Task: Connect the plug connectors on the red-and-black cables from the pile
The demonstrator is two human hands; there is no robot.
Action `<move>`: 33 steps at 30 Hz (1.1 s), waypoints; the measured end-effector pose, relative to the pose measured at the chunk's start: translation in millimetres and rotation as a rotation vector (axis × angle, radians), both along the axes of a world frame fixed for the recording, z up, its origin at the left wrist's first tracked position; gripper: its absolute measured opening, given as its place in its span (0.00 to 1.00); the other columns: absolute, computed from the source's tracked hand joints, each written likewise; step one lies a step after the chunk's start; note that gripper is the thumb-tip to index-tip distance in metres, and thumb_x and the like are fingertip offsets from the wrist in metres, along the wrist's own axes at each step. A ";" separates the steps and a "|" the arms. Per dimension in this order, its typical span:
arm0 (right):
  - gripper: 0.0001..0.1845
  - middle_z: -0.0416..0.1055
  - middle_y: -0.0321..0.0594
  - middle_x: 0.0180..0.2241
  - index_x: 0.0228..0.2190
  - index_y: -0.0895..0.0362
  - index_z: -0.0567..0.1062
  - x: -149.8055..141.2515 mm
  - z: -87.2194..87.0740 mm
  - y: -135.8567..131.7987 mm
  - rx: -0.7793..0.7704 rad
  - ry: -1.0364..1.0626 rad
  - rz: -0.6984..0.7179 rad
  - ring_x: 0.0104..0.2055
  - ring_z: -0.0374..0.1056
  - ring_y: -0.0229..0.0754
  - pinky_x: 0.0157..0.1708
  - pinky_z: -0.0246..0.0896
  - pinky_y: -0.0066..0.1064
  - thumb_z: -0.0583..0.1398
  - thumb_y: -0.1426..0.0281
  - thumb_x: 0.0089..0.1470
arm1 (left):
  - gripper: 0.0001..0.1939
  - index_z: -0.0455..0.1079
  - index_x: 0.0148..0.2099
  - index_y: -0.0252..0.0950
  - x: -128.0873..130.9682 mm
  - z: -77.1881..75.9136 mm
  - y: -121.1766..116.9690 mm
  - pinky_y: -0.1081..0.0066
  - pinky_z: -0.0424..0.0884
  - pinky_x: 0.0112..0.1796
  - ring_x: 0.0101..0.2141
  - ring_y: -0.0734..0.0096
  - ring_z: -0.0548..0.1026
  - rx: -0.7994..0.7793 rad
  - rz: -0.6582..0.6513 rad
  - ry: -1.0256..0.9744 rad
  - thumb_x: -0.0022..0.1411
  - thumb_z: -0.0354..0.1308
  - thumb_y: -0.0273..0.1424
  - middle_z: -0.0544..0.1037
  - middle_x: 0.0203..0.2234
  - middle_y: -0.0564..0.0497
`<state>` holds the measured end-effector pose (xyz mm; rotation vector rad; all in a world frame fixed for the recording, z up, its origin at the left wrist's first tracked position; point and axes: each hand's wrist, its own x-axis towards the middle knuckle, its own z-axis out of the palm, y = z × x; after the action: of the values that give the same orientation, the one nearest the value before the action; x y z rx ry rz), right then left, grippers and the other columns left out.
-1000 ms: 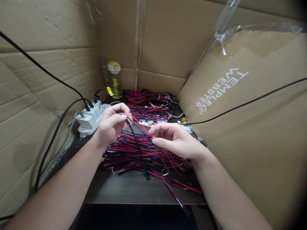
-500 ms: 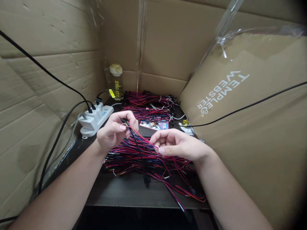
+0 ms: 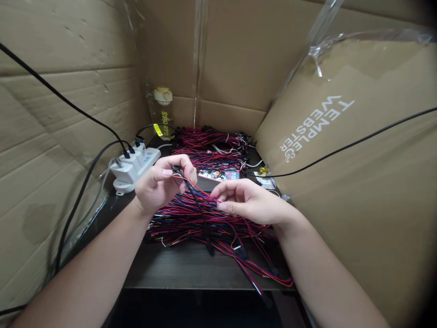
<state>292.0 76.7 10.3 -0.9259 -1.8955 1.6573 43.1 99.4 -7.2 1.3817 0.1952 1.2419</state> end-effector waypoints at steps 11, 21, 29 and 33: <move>0.26 0.73 0.37 0.24 0.28 0.60 0.77 1.5 2.1 2.7 0.025 -0.275 0.001 0.23 0.65 0.33 0.23 0.60 0.24 0.67 0.48 0.56 | 0.13 0.74 0.31 0.33 2.6 0.6 -1.1 0.64 0.63 0.28 0.22 0.66 0.66 -0.005 0.007 0.001 0.53 0.58 0.39 0.69 0.18 0.49; 0.24 0.74 0.36 0.23 0.25 0.61 0.77 11.5 -4.7 13.6 -0.203 0.068 -0.073 0.20 0.64 0.29 0.19 0.56 0.21 0.73 0.52 0.50 | 0.16 0.74 0.30 0.33 -1.4 -0.8 5.5 0.65 0.64 0.27 0.21 0.66 0.66 -0.025 0.043 -0.025 0.54 0.59 0.43 0.68 0.17 0.49; 0.22 0.78 0.41 0.27 0.31 0.61 0.85 10.3 1.7 10.4 0.102 -0.096 -0.193 0.28 0.68 0.34 0.30 0.62 0.27 0.72 0.53 0.53 | 0.10 0.75 0.30 0.32 0.1 -5.2 7.9 0.70 0.63 0.24 0.20 0.70 0.68 -0.063 0.126 0.050 0.50 0.61 0.35 0.74 0.21 0.48; 0.20 0.77 0.38 0.26 0.30 0.60 0.86 1.8 2.4 6.1 0.193 -0.063 -0.245 0.27 0.65 0.35 0.29 0.59 0.29 0.73 0.54 0.51 | 0.13 0.74 0.30 0.32 2.6 -6.6 9.4 0.73 0.61 0.21 0.20 0.74 0.68 -0.065 0.158 0.124 0.52 0.64 0.38 0.75 0.23 0.48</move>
<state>293.8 82.8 12.7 -1.0911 -1.8594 1.2935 45.8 108.8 -13.8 1.4090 0.4347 1.2685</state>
